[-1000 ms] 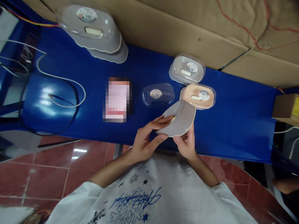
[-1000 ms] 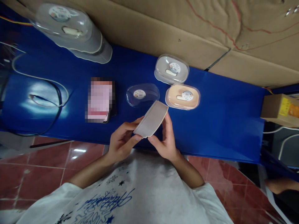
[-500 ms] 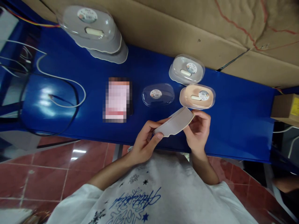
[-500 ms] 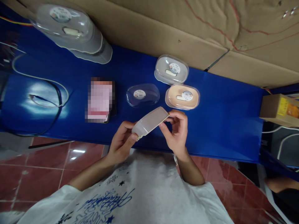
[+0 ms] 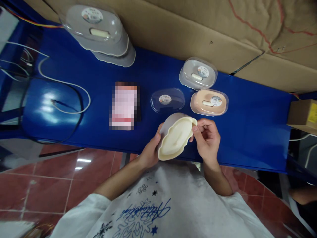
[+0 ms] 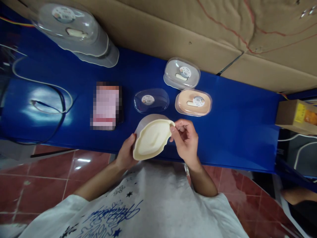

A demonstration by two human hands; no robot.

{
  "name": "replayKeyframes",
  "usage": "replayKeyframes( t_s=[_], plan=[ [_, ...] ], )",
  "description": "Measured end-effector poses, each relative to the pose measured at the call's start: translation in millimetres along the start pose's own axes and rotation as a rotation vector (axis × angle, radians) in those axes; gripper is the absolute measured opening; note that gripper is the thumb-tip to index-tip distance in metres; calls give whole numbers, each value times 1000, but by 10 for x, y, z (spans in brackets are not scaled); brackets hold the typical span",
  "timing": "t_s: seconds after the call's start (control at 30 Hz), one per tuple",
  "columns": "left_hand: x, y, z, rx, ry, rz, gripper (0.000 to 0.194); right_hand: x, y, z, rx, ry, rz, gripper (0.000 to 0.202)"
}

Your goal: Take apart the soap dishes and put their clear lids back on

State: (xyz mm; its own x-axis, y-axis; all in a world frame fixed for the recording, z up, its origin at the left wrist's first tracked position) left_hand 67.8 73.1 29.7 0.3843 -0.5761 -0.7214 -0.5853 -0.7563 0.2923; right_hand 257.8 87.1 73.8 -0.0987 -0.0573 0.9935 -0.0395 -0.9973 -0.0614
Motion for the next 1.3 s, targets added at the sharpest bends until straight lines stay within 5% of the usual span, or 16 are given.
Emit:
replayKeyframes(
  t_s=[0.17,0.33,0.6,0.73,0.87,1.0,1.3],
  plan=[
    [103,5,-44,167,301,181,75,-22,27,-57,11,13,-54,11],
    [118,15,59,62,382,187,50,-3,21,7,-12,153,-47,11],
    [22,-11,93,-88,265,70,53,37,19,70,24,89,-19,17],
    [-221,22,132,-22,-127,-111,58,6,47,80,139,-15,83,23],
    [-619,77,96,28,-878,-317,64,-95,156,252,196,57,142,26],
    [-714,41,30,59,-1574,-317,59,-215,285,377,345,188,157,29],
    [-504,-216,-73,141,-1971,-414,59,-312,344,412,402,736,256,27]
  ],
)
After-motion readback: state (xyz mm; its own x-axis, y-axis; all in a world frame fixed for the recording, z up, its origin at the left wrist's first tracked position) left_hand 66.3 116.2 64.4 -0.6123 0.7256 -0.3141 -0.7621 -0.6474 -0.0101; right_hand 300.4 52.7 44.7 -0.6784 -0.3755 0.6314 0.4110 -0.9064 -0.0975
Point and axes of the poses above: each hand's wrist, its own y-axis away from the middle knuckle, its own z-axis out of the back of the hand, x = y × z, the point moved 6 cm from there along -y, towards the middle knuckle, and after that the axes turned 11 degrees about x, right-handed, at the moved point
